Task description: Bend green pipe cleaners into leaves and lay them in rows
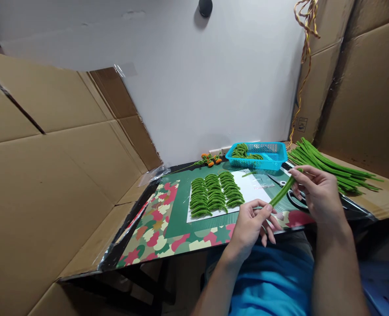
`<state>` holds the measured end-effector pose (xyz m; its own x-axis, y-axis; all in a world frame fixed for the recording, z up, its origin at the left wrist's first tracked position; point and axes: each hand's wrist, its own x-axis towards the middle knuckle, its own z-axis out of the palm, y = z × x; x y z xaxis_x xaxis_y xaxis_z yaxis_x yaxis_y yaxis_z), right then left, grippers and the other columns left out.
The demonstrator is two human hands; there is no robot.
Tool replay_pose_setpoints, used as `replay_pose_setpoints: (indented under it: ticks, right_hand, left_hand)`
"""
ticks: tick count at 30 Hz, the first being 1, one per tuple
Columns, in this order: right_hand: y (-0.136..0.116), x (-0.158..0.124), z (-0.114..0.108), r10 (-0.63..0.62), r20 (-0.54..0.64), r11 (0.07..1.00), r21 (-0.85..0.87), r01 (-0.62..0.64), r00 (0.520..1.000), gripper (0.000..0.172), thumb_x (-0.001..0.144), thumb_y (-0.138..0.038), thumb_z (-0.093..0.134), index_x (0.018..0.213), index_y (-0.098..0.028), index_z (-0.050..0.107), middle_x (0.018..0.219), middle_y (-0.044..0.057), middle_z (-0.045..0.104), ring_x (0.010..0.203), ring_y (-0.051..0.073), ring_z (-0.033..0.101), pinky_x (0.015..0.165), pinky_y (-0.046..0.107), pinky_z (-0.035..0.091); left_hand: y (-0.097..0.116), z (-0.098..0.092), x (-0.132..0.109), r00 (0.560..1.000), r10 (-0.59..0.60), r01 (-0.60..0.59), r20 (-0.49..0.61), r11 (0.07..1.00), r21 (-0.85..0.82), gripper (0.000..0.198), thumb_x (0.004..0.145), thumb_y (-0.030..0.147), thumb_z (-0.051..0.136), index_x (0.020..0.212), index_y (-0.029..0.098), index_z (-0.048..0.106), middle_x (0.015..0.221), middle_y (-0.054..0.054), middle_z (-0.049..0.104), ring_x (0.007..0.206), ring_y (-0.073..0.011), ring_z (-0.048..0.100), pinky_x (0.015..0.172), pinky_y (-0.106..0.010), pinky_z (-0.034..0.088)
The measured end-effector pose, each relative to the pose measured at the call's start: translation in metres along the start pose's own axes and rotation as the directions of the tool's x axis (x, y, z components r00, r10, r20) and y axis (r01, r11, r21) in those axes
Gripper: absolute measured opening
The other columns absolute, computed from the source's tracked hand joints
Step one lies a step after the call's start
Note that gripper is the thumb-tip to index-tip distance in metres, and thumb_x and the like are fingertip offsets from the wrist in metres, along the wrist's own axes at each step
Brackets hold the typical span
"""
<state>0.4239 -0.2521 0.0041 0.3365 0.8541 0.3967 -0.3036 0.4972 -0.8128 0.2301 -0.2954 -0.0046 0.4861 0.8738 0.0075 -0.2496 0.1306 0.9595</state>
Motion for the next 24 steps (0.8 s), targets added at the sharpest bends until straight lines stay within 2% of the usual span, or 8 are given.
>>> replay_pose_setpoints:
  ticks: [9, 12, 14, 16, 19, 21, 22, 24]
  right_hand:
    - [-0.003, -0.002, 0.005, 0.003, 0.004, 1.000, 0.020, -0.003, 1.000, 0.024, 0.074, -0.035, 0.094, 0.084, -0.018, 0.080, 0.052, -0.002, 0.061, 0.036, 0.009, 0.047, 0.029, 0.019, 0.035]
    - [-0.006, -0.003, 0.010, 0.017, -0.005, 0.999, 0.039, -0.016, 1.000, 0.026, 0.073, -0.037, 0.094, 0.085, -0.018, 0.079, 0.053, -0.001, 0.064, 0.036, 0.011, 0.051, 0.030, 0.021, 0.040]
    - [-0.007, -0.004, 0.017, 0.030, 0.004, 0.998, 0.051, -0.030, 1.000, 0.028, 0.073, -0.038, 0.094, 0.085, -0.019, 0.079, 0.057, 0.001, 0.068, 0.040, 0.014, 0.058, 0.033, 0.023, 0.047]
    - [-0.006, -0.006, 0.025, 0.036, 0.029, 0.998, 0.060, -0.037, 0.999, 0.028, 0.074, -0.039, 0.094, 0.087, -0.019, 0.078, 0.063, 0.003, 0.073, 0.048, 0.018, 0.067, 0.040, 0.026, 0.056]
    - [-0.004, -0.011, 0.038, 0.062, 0.118, 0.996, 0.053, -0.069, 0.991, 0.028, 0.079, -0.040, 0.092, 0.090, -0.020, 0.076, 0.073, 0.005, 0.076, 0.064, 0.022, 0.076, 0.053, 0.030, 0.064]
    - [-0.004, -0.016, 0.047, 0.108, 0.233, 0.992, 0.033, -0.119, 0.967, 0.028, 0.081, -0.040, 0.090, 0.091, -0.021, 0.073, 0.075, 0.005, 0.076, 0.069, 0.024, 0.077, 0.056, 0.031, 0.065]
    - [-0.004, -0.018, 0.052, 0.134, 0.307, 0.989, 0.019, -0.147, 0.942, 0.029, 0.081, -0.041, 0.090, 0.091, -0.020, 0.071, 0.075, 0.005, 0.076, 0.069, 0.024, 0.077, 0.057, 0.032, 0.065]
    - [-0.005, -0.023, 0.060, 0.182, 0.470, 0.980, -0.018, -0.197, 0.864, 0.031, 0.081, -0.042, 0.090, 0.090, -0.020, 0.070, 0.077, 0.005, 0.076, 0.068, 0.023, 0.076, 0.060, 0.033, 0.065]
  left_hand:
    - [-0.004, -0.001, 0.002, 1.000, 0.007, -0.007, -0.015, 1.000, -0.017, 0.048, 0.087, 0.059, 0.075, 0.093, 0.013, 0.060, 0.066, -0.006, 0.072, 0.037, -0.0126, 0.060, 0.030, -0.016, 0.040]
    - [-0.002, 0.003, -0.002, 0.986, 0.079, -0.090, -0.145, 0.993, -0.073, 0.051, 0.088, 0.060, 0.075, 0.106, 0.017, 0.055, 0.078, -0.005, 0.074, 0.037, -0.0120, 0.060, 0.029, -0.017, 0.040]
    - [0.001, 0.005, -0.006, 0.943, 0.169, -0.206, -0.285, 0.973, -0.104, 0.053, 0.089, 0.058, 0.075, 0.116, 0.020, 0.051, 0.095, -0.005, 0.075, 0.038, -0.0094, 0.060, 0.029, -0.017, 0.040]
    - [0.007, 0.004, -0.011, 0.893, 0.248, -0.304, -0.375, 0.947, -0.099, 0.053, 0.090, 0.055, 0.076, 0.122, 0.023, 0.050, 0.108, -0.004, 0.072, 0.040, -0.0069, 0.059, 0.029, -0.017, 0.040]
    - [0.016, -0.002, -0.015, 0.845, 0.337, -0.376, -0.416, 0.927, -0.013, 0.049, 0.091, 0.053, 0.076, 0.123, 0.021, 0.056, 0.113, -0.006, 0.070, 0.045, -0.0060, 0.060, 0.032, -0.017, 0.041]
    - [0.021, -0.007, -0.014, 0.815, 0.391, -0.386, -0.428, 0.917, 0.102, 0.047, 0.091, 0.052, 0.077, 0.120, 0.019, 0.063, 0.114, -0.008, 0.071, 0.052, -0.0073, 0.063, 0.036, -0.017, 0.043]
    - [0.022, -0.009, -0.013, 0.803, 0.410, -0.378, -0.432, 0.912, 0.161, 0.045, 0.091, 0.052, 0.076, 0.119, 0.018, 0.066, 0.112, -0.008, 0.071, 0.057, -0.0086, 0.065, 0.038, -0.017, 0.044]
    - [0.024, -0.012, -0.012, 0.787, 0.434, -0.353, -0.439, 0.899, 0.258, 0.043, 0.092, 0.053, 0.075, 0.115, 0.016, 0.071, 0.102, -0.007, 0.073, 0.064, -0.0114, 0.067, 0.044, -0.017, 0.046]
